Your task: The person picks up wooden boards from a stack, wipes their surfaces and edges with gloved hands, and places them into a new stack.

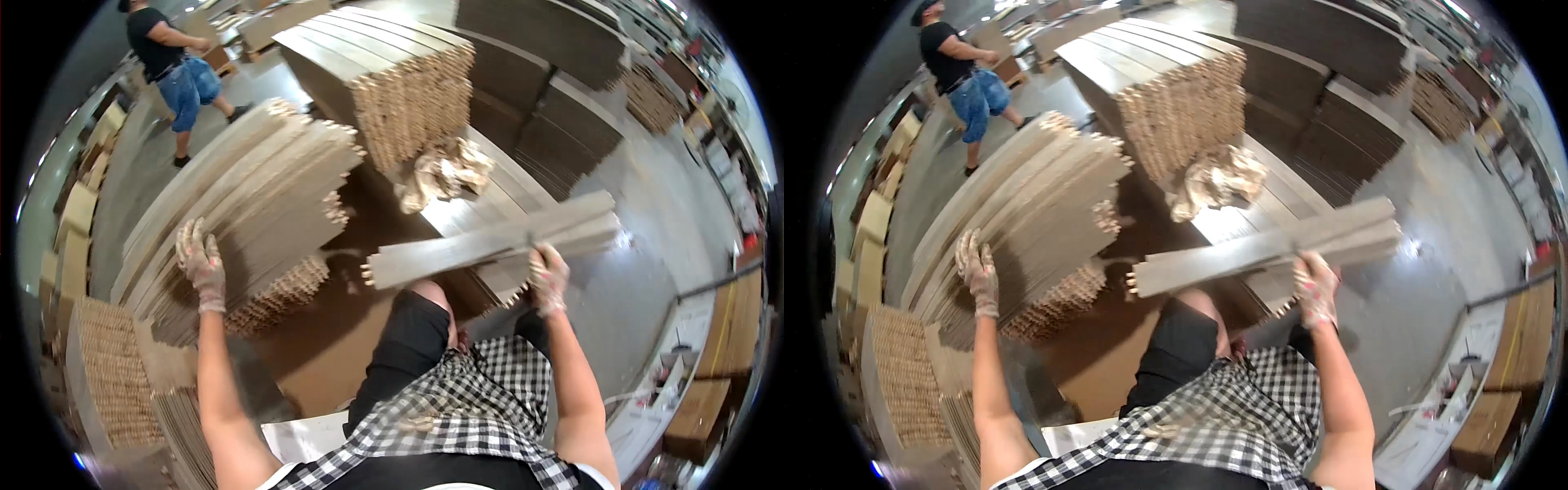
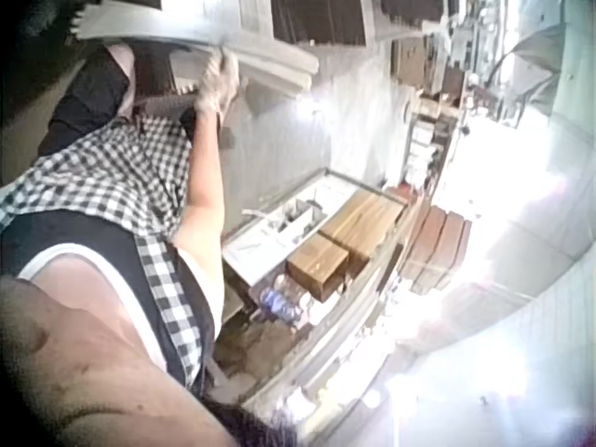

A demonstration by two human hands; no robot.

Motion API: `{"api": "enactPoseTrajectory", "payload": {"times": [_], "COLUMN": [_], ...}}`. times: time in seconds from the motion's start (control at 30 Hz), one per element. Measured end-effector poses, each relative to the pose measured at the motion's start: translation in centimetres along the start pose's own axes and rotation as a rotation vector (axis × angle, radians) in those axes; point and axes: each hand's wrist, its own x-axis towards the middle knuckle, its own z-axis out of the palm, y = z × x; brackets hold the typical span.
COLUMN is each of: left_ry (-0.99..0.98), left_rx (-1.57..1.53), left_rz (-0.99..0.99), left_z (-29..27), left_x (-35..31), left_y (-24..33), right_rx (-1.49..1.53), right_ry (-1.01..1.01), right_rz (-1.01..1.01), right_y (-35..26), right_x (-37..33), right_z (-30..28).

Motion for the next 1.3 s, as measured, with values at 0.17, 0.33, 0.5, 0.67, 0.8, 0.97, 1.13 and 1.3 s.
{"api": "enactPoseTrajectory", "payload": {"times": [0.17, 0.33, 0.5, 0.67, 0.8, 0.97, 1.13, 1.3], "left_ry": [-0.377, -0.748, -0.781, -0.806, -0.794, -0.538, -0.303, -0.172], "left_rx": [-0.591, -0.473, -0.522, -0.493, -0.524, -0.801, -1.138, -1.041], "left_rz": [0.363, 0.438, 0.428, 0.447, 0.440, 0.176, -0.370, -0.367], "left_z": [2.2, 3.1, 3.1, 3.8, 4.0, 3.2, 0.5, -3.0], "left_x": [-4.7, -7.6, -6.7, -6.9, -6.7, -7.4, -9.7, -9.4], "left_y": [23.7, 31.0, 31.1, 30.4, 30.9, 29.7, 25.2, 20.5], "right_rx": [-0.786, -0.799, -1.095, -1.288, -1.232, -1.108, -0.944, -0.712], "right_ry": [-0.230, -0.305, 0.202, 0.358, 0.258, 0.126, -0.548, -0.685], "right_rz": [-0.583, -0.499, -0.466, 0.056, -0.249, -0.450, -0.306, -0.772], "right_y": [0.5, 0.3, 9.3, 10.3, 10.2, 5.9, -4.4, -4.6], "right_x": [0.4, 3.1, 17.5, 25.9, 22.5, 11.6, -1.0, -10.9], "right_z": [10.7, 9.9, -10.6, -24.7, -19.5, -3.6, 15.2, 28.0]}}
